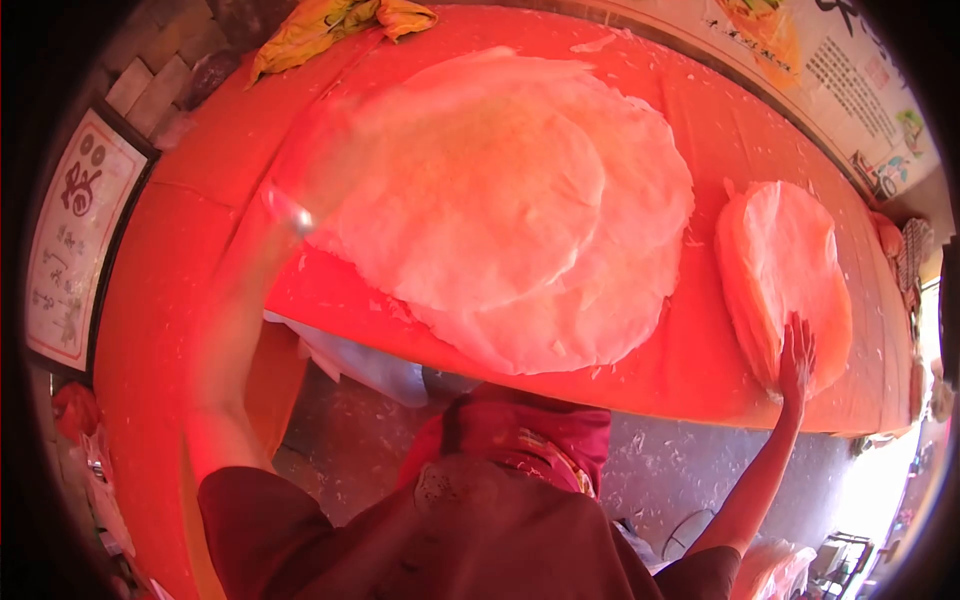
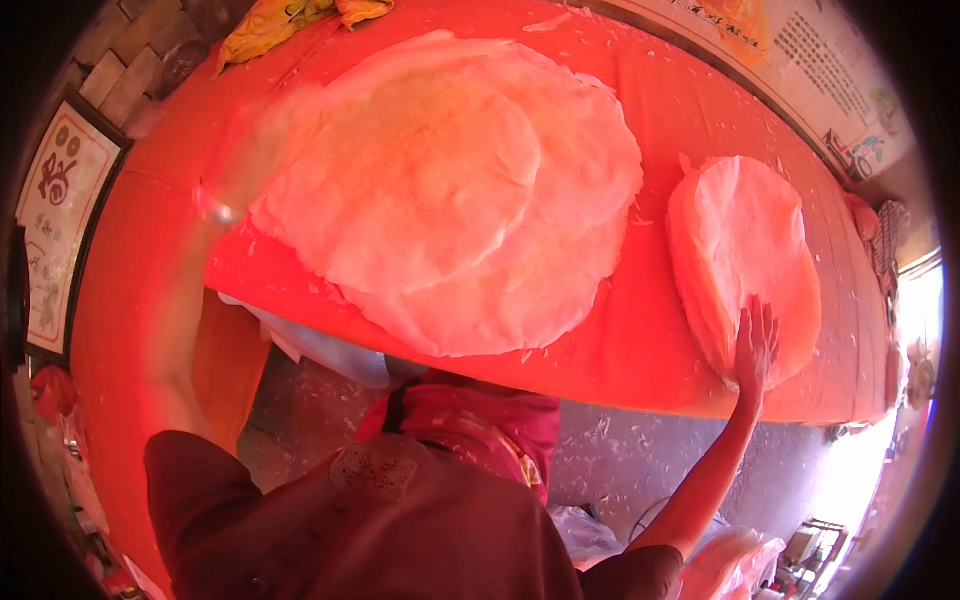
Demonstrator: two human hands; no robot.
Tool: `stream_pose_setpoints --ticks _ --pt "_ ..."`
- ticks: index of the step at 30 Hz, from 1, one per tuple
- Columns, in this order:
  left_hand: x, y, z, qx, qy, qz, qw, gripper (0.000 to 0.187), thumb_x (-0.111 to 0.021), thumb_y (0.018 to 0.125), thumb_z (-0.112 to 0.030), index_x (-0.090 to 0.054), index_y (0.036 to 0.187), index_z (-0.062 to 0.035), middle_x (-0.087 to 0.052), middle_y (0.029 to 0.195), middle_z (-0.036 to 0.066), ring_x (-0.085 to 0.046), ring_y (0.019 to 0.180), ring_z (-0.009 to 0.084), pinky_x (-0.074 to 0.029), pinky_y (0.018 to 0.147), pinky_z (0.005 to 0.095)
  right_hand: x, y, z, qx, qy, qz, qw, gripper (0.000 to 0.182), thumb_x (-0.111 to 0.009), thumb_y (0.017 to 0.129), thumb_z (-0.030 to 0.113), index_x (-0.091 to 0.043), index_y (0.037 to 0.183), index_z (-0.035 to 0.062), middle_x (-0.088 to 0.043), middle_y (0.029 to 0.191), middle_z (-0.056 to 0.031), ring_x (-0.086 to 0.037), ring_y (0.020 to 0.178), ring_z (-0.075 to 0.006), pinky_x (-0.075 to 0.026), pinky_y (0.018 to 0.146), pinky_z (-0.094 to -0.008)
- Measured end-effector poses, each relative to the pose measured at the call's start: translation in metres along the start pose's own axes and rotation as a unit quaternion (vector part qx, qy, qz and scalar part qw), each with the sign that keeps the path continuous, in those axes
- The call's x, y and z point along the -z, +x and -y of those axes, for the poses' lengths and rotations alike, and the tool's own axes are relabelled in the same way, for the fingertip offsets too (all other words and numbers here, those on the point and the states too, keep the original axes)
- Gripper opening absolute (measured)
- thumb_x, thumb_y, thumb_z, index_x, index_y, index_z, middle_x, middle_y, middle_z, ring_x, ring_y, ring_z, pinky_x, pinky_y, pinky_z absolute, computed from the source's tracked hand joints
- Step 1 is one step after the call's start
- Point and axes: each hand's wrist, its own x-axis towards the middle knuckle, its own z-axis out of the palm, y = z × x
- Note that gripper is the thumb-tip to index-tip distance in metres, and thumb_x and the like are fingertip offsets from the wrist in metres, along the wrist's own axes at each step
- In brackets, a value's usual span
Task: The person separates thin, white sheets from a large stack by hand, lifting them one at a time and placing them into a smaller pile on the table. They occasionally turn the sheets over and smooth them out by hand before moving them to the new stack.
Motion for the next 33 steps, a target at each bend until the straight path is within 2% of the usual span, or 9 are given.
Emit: stream_pose_setpoints --ticks 3,7,10,11,14,20,26,29,33 --pt "-0.022 -0.053 -0.041 -0.27 0.048 -0.034 0.961 0.037 -0.052 0.077 -0.008 -0.056 0.114 -0.003 -0.058 0.111 0.014 -0.056 0.103 0.0297 -0.043 0.092 0.0389 0.03 0.001 0.024 -0.153 0.208 0.003 0.966 0.04 -0.042 0.093 0.022 -0.043 0.129 0.0042 -0.038 0.137 -0.0147 -0.032 0.129 -0.0276 -0.024 0.107 -0.0386" --pt "-0.078 -0.111 -0.069 -0.324 0.068 0.04 0.943 0.042 -0.055 0.073 -0.018 -0.055 0.113 -0.0079 -0.053 0.12 0.012 -0.05 0.113 0.0296 -0.036 0.097 0.0494 0.122 -0.014 0.133 0.058 0.198 -0.16 0.965 0.05 -0.057 0.085 0.021 -0.042 0.128 0.0003 -0.042 0.133 -0.0174 -0.036 0.126 -0.0317 -0.027 0.104 -0.0412" --pt "-0.087 -0.123 -0.071 -0.228 0.047 -0.034 0.972 0.044 -0.053 0.075 -0.018 -0.053 0.117 -0.0049 -0.047 0.129 0.015 -0.042 0.123 0.0293 -0.026 0.103 0.0542 0.16 -0.03 0.213 0.268 0.272 -0.084 0.921 0.064 -0.068 0.075 0.028 -0.043 0.127 -0.0003 -0.044 0.13 -0.0173 -0.038 0.124 -0.0326 -0.031 0.102 -0.0412" --pt "-0.101 -0.128 -0.056 -0.205 0.072 -0.074 0.973 0.054 -0.055 0.077 -0.022 -0.045 0.126 -0.0026 -0.033 0.138 0.02 -0.029 0.132 0.0307 -0.015 0.105 0.0571 0.167 -0.035 0.238 0.344 0.282 -0.047 0.895 0.068 -0.07 0.073 0.031 -0.043 0.127 -0.0004 -0.045 0.129 -0.0176 -0.04 0.123 -0.033 -0.033 0.101 -0.0414" --pt "-0.11 -0.133 -0.059 -0.043 -0.07 -0.247 0.965 0.071 -0.063 0.077 -0.022 -0.029 0.137 -0.003 -0.021 0.143 0.023 -0.019 0.135 0.0308 -0.014 0.107 0.0523 0.17 -0.046 0.294 0.466 0.31 0.01 0.828 0.072 -0.069 0.071 0.037 -0.043 0.126 -0.0011 -0.045 0.126 -0.0213 -0.042 0.12 -0.0349 -0.04 0.094 -0.0434" --pt "-0.138 -0.142 -0.051 0.125 -0.564 -0.227 0.784 0.098 -0.07 0.073 -0.007 -0.001 0.142 -0.0013 -0.006 0.146 0.019 -0.008 0.136 0.0273 -0.016 0.109 0.039 0.168 -0.041 0.321 0.461 0.366 0.123 0.799 0.056 -0.065 0.078 0.023 -0.045 0.124 -0.0027 -0.053 0.117 -0.0222 -0.054 0.104 -0.0377 -0.046 0.086 -0.0402" --pt "-0.132 -0.135 -0.062 0.13 -0.583 -0.238 0.766 0.092 -0.065 0.076 0.002 -0.002 0.142 -0.0034 -0.013 0.144 0.015 -0.015 0.134 0.0248 -0.02 0.107 0.0376 0.162 -0.024 0.312 0.415 0.478 0.174 0.754 0.037 -0.056 0.084 0.007 -0.05 0.12 -0.0007 -0.06 0.102 -0.0215 -0.059 0.096 -0.0335 -0.048 0.08 -0.0364" --pt "-0.12 -0.137 -0.075 0.14 -0.6 -0.259 0.744 0.084 -0.056 0.08 0.008 -0.004 0.143 -0.0076 -0.019 0.143 0.011 -0.027 0.129 0.0213 -0.034 0.1 0.0336 0.156 -0.017 0.311 0.406 0.457 0.158 0.776 0.033 -0.055 0.085 0.007 -0.053 0.118 0.0001 -0.062 0.099 -0.0199 -0.061 0.094 -0.0294 -0.048 0.078 -0.0334" --pt "-0.113 -0.14 -0.08 0.164 -0.725 -0.242 0.624 0.067 -0.053 0.083 0.006 -0.018 0.139 -0.007 -0.034 0.135 0.01 -0.039 0.121 0.0207 -0.041 0.095 0.0343 0.156 -0.002 0.308 0.371 0.459 0.143 0.794 0.024 -0.056 0.084 0.009 -0.059 0.107 0.0015 -0.062 0.091 -0.0195 -0.062 0.084 -0.0326 -0.049 0.071 -0.0336"
